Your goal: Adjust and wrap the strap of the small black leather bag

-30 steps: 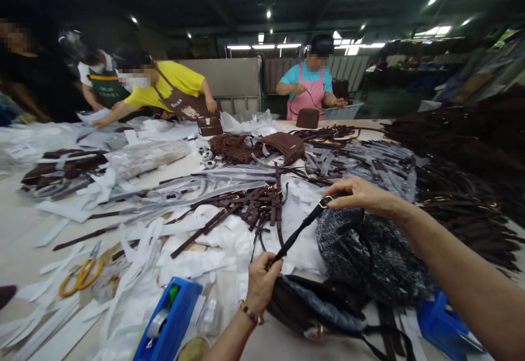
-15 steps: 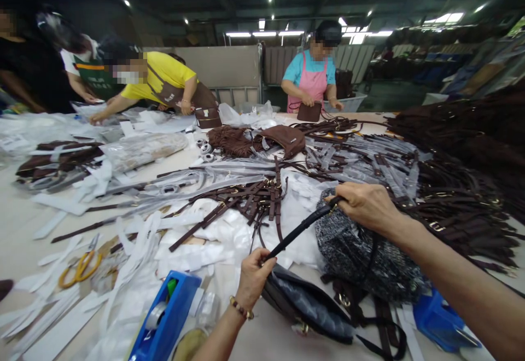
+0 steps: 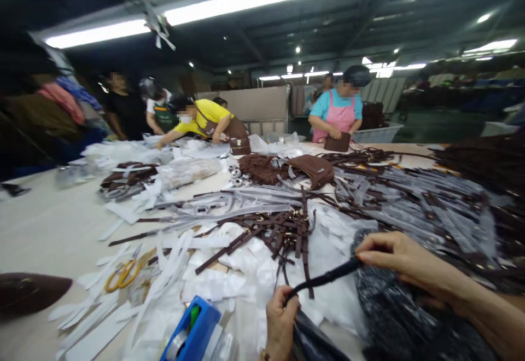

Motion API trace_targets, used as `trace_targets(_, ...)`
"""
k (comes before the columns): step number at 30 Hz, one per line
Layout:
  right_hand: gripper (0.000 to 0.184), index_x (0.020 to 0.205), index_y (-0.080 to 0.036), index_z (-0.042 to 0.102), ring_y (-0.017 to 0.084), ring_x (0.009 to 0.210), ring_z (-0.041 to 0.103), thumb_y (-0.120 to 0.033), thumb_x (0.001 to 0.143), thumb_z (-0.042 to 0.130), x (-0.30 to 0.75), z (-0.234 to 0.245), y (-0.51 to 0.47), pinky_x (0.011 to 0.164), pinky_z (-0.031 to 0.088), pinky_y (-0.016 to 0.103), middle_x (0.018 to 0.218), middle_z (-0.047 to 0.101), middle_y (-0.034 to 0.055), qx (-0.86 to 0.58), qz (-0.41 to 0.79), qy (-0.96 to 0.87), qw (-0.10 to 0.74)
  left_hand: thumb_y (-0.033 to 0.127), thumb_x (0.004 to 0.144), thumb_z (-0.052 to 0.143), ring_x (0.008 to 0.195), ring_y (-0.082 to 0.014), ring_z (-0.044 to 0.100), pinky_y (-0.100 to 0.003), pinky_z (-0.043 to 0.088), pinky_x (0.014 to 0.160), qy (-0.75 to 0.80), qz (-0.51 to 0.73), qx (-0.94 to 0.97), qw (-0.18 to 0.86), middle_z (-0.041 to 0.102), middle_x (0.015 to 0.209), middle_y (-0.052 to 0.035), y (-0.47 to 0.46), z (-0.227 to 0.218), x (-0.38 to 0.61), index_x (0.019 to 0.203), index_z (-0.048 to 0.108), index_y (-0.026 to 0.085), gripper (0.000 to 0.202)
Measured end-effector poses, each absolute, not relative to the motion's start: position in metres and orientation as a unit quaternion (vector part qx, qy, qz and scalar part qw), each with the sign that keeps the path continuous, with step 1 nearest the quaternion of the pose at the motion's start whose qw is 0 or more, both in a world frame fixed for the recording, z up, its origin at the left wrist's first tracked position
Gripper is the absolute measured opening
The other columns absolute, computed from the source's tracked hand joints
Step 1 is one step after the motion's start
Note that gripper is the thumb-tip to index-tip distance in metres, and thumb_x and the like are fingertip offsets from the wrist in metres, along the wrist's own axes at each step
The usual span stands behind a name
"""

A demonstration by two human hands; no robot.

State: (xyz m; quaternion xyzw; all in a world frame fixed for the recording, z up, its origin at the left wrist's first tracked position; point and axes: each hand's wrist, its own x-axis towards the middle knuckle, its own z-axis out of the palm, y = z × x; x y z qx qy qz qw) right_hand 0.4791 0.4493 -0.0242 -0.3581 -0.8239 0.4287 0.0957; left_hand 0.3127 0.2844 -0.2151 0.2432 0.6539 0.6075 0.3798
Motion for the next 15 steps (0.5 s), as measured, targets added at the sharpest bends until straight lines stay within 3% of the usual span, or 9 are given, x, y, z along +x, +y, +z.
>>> trace_targets(2,0.024,0.067,-0.021,0.065,0.021,0.067,0.058,-0.044,0.068,0.058,0.479,-0.037,0.458,0.061,0.043,0.03,0.067,0.064,0.0021,-0.347,0.354,-0.862,0.111,0.034,0.068,0.05,0.05,-0.0105,0.039,-0.024,0.033,0.053,0.638,0.625,0.241,0.379,0.049,0.058,0.0014,0.293,-0.224,0.313,0.073,0.052,0.015,0.02)
trace_targets(5,0.018,0.073,-0.024,0.064,0.022,0.065,0.06,-0.039,0.075,0.055,0.479,-0.055,0.47,0.059,0.046,0.032,0.068,0.063,0.0016,-0.282,0.173,-0.922,0.199,0.03,0.066,0.05,0.059,-0.0123,0.04,-0.025,0.033,0.06,0.616,0.635,0.277,0.374,0.045,0.062,0.0014,0.299,-0.228,0.312,0.076,0.05,0.016,0.017)
trace_targets(9,0.027,0.077,-0.022,0.063,0.022,0.059,0.057,-0.034,0.087,0.041,0.48,-0.057,0.47,0.056,0.044,0.035,0.066,0.059,0.0044,-0.157,-0.109,-0.927,0.323,0.033,0.067,0.051,0.066,-0.0138,0.04,-0.026,0.033,0.066,0.576,0.599,0.372,0.415,0.044,0.07,0.001,0.296,-0.221,0.309,0.09,0.051,0.016,0.029)
trace_targets(12,0.021,0.081,-0.022,0.062,0.021,0.058,0.055,-0.023,0.088,0.042,0.477,-0.048,0.465,0.057,0.043,0.035,0.066,0.059,0.0051,-0.096,-0.181,-0.91,0.362,0.041,0.071,0.049,0.068,-0.014,0.039,-0.026,0.032,0.068,0.557,0.572,0.418,0.433,0.042,0.072,0.0006,0.294,-0.22,0.303,0.096,0.054,0.017,0.035)
trace_targets(15,0.019,0.085,-0.024,0.062,0.02,0.062,0.057,-0.018,0.086,0.045,0.476,-0.041,0.46,0.061,0.044,0.034,0.07,0.063,0.0038,-0.064,-0.163,-0.909,0.379,0.045,0.075,0.047,0.067,-0.0136,0.038,-0.025,0.032,0.067,0.582,0.556,0.412,0.427,0.042,0.071,0.0005,0.294,-0.227,0.297,0.093,0.055,0.016,0.035)
